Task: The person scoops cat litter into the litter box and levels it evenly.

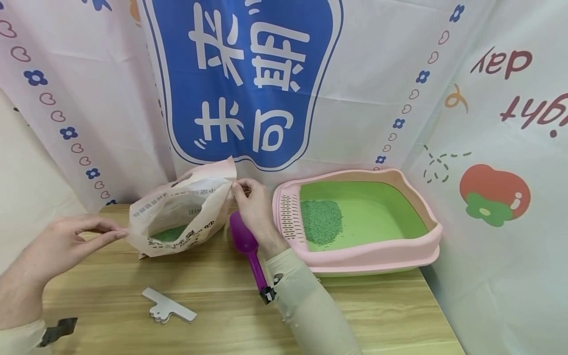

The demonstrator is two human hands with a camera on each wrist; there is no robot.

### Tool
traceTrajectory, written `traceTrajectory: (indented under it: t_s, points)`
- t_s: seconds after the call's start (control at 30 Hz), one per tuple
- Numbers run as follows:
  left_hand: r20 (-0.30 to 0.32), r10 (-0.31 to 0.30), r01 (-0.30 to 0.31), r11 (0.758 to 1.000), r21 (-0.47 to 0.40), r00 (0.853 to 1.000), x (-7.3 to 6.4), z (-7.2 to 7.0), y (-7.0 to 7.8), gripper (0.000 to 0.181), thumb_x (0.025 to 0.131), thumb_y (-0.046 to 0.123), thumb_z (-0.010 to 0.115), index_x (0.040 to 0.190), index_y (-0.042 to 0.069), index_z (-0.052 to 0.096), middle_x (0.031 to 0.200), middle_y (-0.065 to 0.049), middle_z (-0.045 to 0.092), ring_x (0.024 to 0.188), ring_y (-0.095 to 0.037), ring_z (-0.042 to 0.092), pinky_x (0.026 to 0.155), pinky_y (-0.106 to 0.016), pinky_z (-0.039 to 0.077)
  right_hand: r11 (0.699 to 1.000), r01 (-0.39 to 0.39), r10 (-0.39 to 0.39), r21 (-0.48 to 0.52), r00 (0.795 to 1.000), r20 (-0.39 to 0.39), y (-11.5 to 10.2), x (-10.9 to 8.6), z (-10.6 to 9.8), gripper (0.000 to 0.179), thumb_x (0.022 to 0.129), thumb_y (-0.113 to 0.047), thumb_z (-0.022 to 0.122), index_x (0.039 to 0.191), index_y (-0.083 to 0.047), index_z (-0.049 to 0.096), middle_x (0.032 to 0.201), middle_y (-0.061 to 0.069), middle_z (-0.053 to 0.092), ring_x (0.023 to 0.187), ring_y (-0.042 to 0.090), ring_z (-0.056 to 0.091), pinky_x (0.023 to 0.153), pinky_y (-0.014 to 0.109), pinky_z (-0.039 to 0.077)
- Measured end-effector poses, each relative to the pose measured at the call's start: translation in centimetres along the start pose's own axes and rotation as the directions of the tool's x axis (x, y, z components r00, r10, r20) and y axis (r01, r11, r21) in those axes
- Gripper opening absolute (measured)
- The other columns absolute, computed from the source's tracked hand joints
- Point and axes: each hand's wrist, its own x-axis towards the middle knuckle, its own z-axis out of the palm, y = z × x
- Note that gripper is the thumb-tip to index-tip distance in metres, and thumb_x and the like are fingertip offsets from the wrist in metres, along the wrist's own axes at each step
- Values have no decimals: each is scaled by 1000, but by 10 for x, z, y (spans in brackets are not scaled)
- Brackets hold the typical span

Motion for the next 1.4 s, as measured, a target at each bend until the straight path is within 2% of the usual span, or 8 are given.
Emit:
traceTrajectory:
  t_s: [0.17,0.43,0.53,0.67,0.93,1.03,1.23,1.4]
  points:
    - [-37,-145,146,989,13,989,0,-4,-7,8,104,13,91,105,20,88,103,26,82,96,24,66,76,-2,56,1000,21,-21,-2,1000,11,-1,2,-1,23,119,-17,69,128,0,82,117,20,86,107,34,82,91,30,69]
    - [-83,-305,307,952,8,949,-3,-5,-19,5,111,19,84,112,15,85,111,-24,89,97,33,54,78,5,47,999,32,-31,-14,999,36,-1,3,-4,24,120,-19,68,131,-2,80,125,19,86,118,37,82,102,39,70]
    - [-92,-332,333,943,-5,939,-5,-5,-24,4,114,19,81,113,15,84,101,3,91,95,33,55,77,4,46,1000,29,-29,-10,999,32,0,4,-6,23,121,-20,68,129,-3,80,124,18,85,116,34,80,99,36,67]
    - [-83,-360,359,933,-22,929,-6,-5,-29,8,117,20,77,117,14,82,98,49,67,93,32,57,77,2,46,999,37,-36,-15,999,39,0,3,-7,22,121,-20,67,127,-2,79,121,18,84,110,28,77,95,31,63]
    - [-66,-378,376,926,-42,923,-3,-5,-31,17,119,23,72,123,8,80,99,50,65,92,28,60,78,2,47,999,41,-40,-29,999,37,-1,3,-9,22,121,-17,67,125,1,78,119,21,83,108,31,76,86,23,57]
    - [-57,-386,384,922,-39,921,-3,-6,-31,17,119,23,72,123,8,80,97,38,76,91,27,61,77,1,47,999,46,-44,-28,998,46,0,3,-9,21,120,-17,68,123,1,78,115,20,83,104,30,77,84,22,57]
    - [4,-449,449,894,-9,894,-3,-8,-33,21,120,29,70,120,11,80,112,-22,90,89,26,60,72,-6,48,999,23,-21,-30,998,57,2,6,-10,20,118,-12,69,123,3,82,105,19,83,89,16,70,78,19,55]
    - [75,-492,493,870,5,867,-3,-9,-35,24,119,32,73,121,9,81,114,-25,89,86,20,62,69,-15,51,999,-40,41,-17,998,44,6,8,-8,21,114,-8,71,126,4,84,112,22,85,89,11,70,76,15,57]
